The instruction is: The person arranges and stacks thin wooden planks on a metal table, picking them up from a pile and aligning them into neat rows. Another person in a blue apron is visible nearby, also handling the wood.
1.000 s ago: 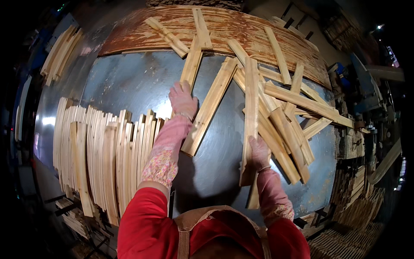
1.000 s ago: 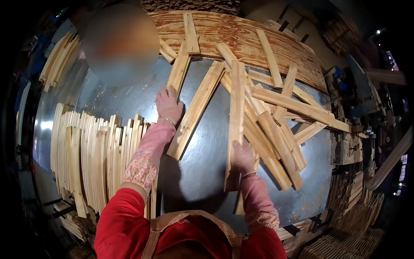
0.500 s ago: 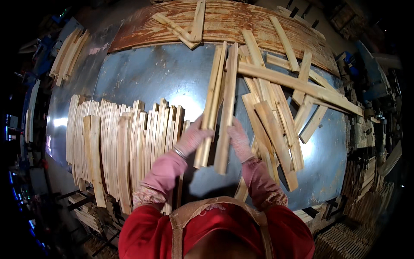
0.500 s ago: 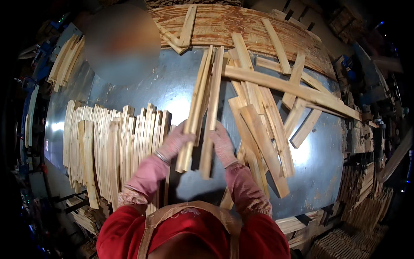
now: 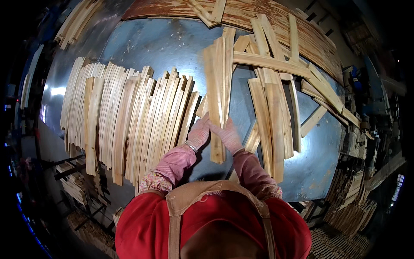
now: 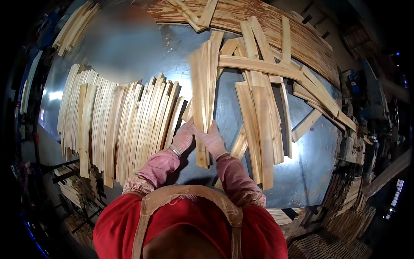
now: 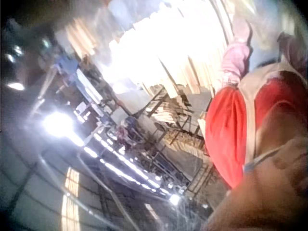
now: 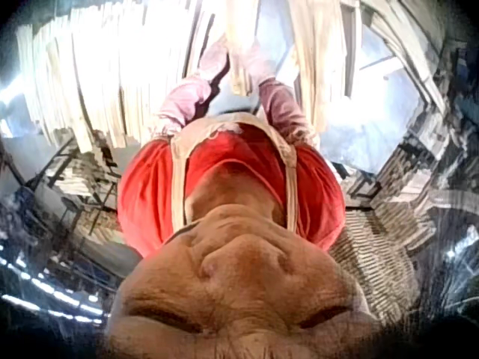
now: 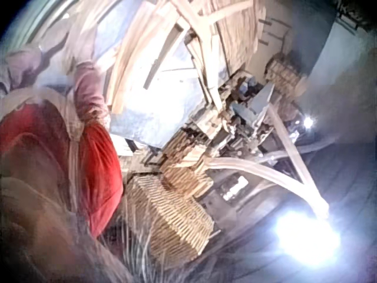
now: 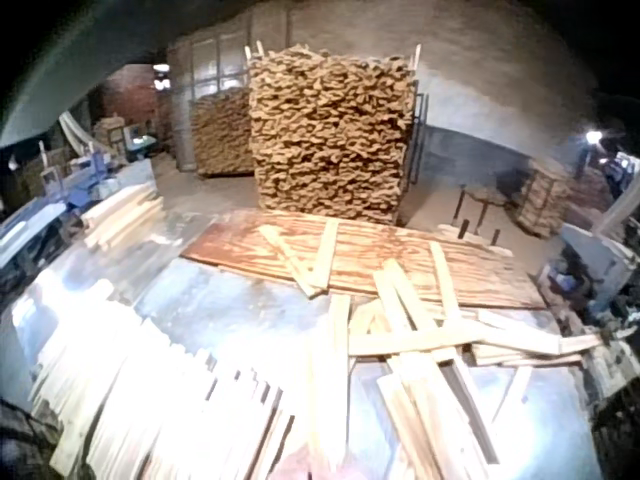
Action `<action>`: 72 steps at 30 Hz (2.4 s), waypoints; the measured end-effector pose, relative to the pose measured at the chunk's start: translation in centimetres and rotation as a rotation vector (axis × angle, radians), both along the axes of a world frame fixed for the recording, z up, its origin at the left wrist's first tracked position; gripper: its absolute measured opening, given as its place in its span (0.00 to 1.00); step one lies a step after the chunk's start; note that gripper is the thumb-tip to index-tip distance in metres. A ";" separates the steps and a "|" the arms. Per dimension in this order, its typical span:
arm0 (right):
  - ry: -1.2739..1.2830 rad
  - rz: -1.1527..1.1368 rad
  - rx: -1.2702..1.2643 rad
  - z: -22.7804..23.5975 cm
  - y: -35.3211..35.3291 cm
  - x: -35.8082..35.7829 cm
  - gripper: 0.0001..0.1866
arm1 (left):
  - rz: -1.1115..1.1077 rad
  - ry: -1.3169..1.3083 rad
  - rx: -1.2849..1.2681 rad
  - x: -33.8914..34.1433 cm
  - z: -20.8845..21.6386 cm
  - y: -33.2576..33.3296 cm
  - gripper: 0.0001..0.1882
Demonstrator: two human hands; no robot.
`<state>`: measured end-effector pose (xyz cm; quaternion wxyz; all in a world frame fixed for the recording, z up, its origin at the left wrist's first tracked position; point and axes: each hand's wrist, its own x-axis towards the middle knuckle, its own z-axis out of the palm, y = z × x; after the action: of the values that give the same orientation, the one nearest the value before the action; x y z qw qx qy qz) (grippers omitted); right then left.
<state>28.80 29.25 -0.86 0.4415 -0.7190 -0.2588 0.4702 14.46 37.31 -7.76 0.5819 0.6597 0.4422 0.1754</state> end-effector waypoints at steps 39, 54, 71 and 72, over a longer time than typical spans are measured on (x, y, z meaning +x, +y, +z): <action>-0.389 0.478 -0.183 -2.2 1.5 -6.0 0.62 | 0.169 0.641 0.330 -23.3 14.2 -16.6 0.32; -0.226 0.254 0.009 -6.4 9.1 -12.7 0.43 | 0.829 0.503 0.020 -39.9 8.6 -9.4 0.52; -0.113 0.472 -0.065 -4.2 32.3 -43.4 0.46 | 0.986 -0.026 -0.049 -76.4 5.2 15.2 0.31; -0.099 0.473 -0.038 -5.0 32.9 -43.8 0.46 | 0.990 -0.019 -0.041 -76.9 5.3 15.6 0.30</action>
<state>-15.01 62.12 -5.81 0.2923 -0.6687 -0.4327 0.5293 -62.46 52.87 -2.48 0.4456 0.3572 0.7005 0.4280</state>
